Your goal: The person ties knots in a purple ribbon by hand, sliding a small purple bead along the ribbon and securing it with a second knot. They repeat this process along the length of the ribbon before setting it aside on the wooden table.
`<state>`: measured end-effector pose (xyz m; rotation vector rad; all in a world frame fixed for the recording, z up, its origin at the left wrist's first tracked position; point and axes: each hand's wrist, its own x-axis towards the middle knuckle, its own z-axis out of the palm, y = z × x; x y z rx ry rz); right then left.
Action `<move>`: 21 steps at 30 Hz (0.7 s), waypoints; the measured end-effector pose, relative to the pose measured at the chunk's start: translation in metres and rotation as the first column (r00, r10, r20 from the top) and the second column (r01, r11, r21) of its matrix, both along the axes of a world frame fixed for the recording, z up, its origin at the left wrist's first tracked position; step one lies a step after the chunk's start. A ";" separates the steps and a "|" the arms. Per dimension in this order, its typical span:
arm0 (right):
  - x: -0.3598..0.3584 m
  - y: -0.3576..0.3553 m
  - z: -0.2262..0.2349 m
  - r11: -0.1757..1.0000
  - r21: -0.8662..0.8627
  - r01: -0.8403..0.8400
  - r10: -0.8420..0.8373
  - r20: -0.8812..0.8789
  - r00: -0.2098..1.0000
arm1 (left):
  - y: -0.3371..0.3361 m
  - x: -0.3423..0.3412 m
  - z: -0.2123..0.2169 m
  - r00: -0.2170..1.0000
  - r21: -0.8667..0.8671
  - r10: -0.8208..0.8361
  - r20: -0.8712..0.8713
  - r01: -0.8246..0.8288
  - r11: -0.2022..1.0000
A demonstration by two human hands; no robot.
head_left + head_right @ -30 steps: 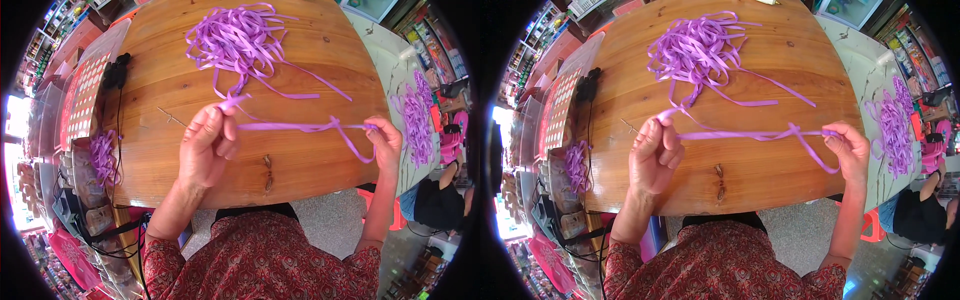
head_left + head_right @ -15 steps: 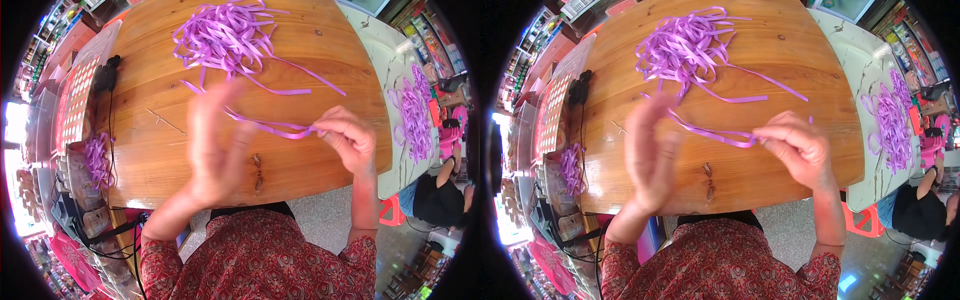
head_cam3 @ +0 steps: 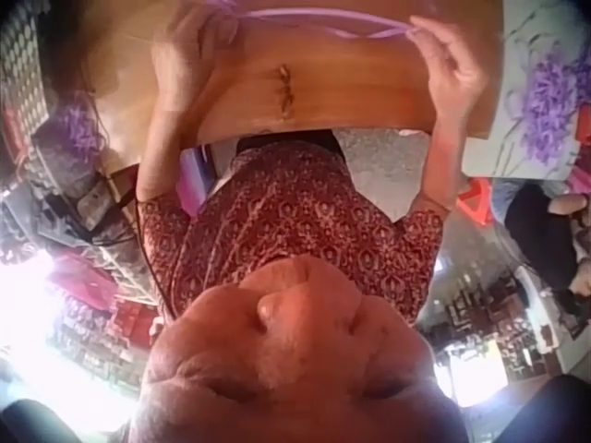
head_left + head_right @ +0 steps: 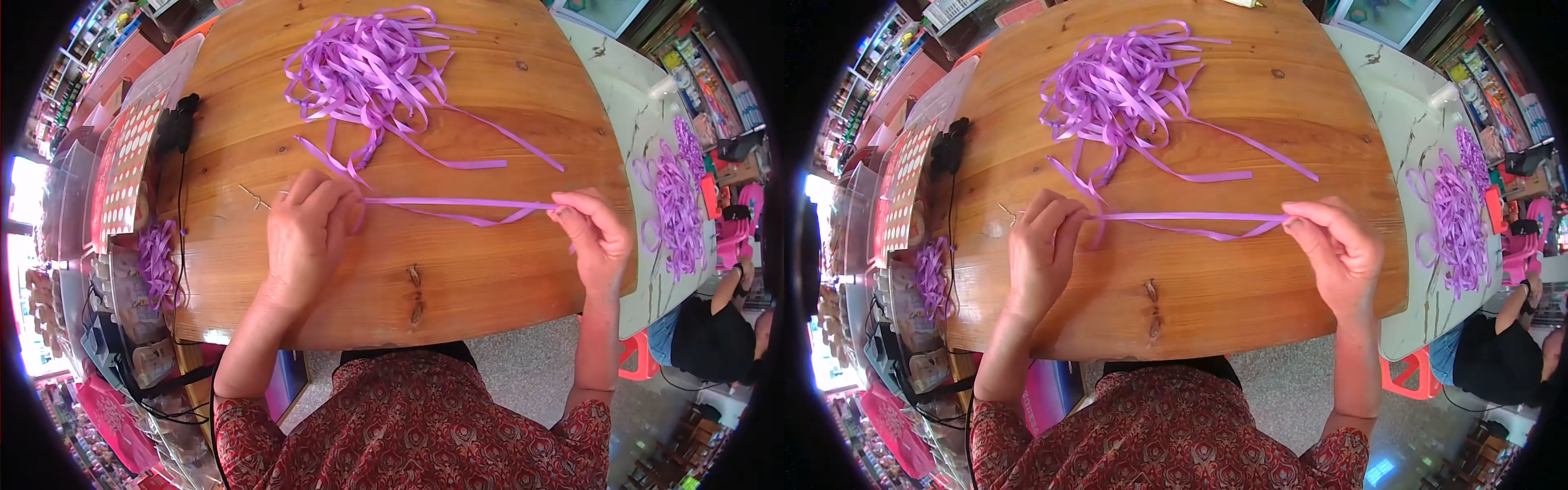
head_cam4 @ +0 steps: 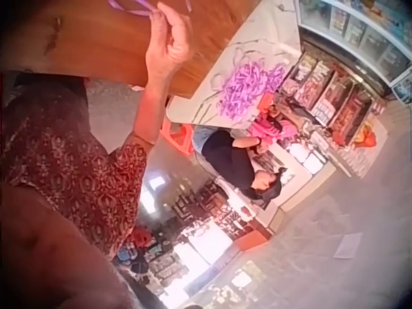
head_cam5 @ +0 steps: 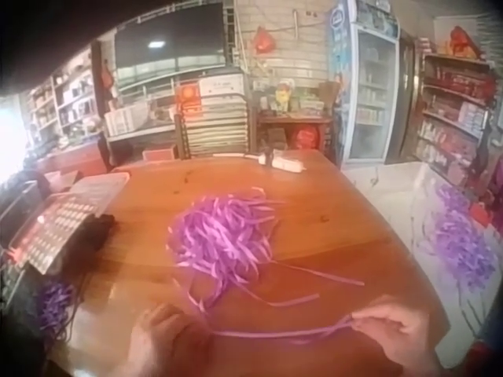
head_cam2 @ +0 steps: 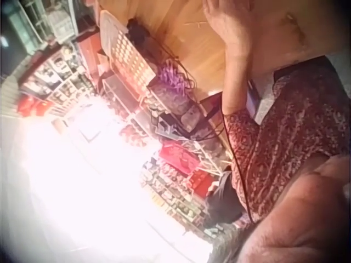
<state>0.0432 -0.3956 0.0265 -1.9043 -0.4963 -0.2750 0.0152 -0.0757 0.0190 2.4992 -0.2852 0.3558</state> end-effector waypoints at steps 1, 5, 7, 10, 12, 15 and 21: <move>0.002 0.003 -0.002 0.997 -0.076 -0.007 0.011 0.060 0.998 | -0.003 0.003 -0.004 1.000 0.000 -0.003 -0.003 0.003 1.000; -0.002 0.045 -0.005 0.969 -0.184 -0.165 0.187 0.111 0.976 | -0.037 0.001 -0.008 0.965 -0.007 -0.106 0.240 0.111 0.994; -0.002 0.057 -0.001 0.954 -0.236 -0.187 0.242 0.235 0.941 | -0.064 -0.003 0.003 0.952 -0.414 -0.275 0.138 0.307 0.857; -0.003 0.059 0.007 0.936 -0.323 -0.139 0.269 0.403 0.875 | -0.087 -0.001 -0.004 0.888 -0.884 -0.440 -0.138 0.090 0.458; -0.005 0.055 0.006 0.932 -0.354 -0.075 0.240 0.449 0.861 | -0.089 0.000 0.002 0.765 -0.963 -0.585 -0.270 -0.215 0.162; -0.009 0.051 -0.001 0.908 -0.418 -0.011 0.245 0.512 0.823 | -0.089 -0.005 -0.018 0.809 -0.934 -0.532 -0.252 -0.061 0.351; -0.009 0.042 -0.006 0.930 -0.357 -0.093 0.227 0.356 0.907 | -0.081 0.000 -0.023 0.857 -0.844 -0.408 -0.315 -0.057 0.533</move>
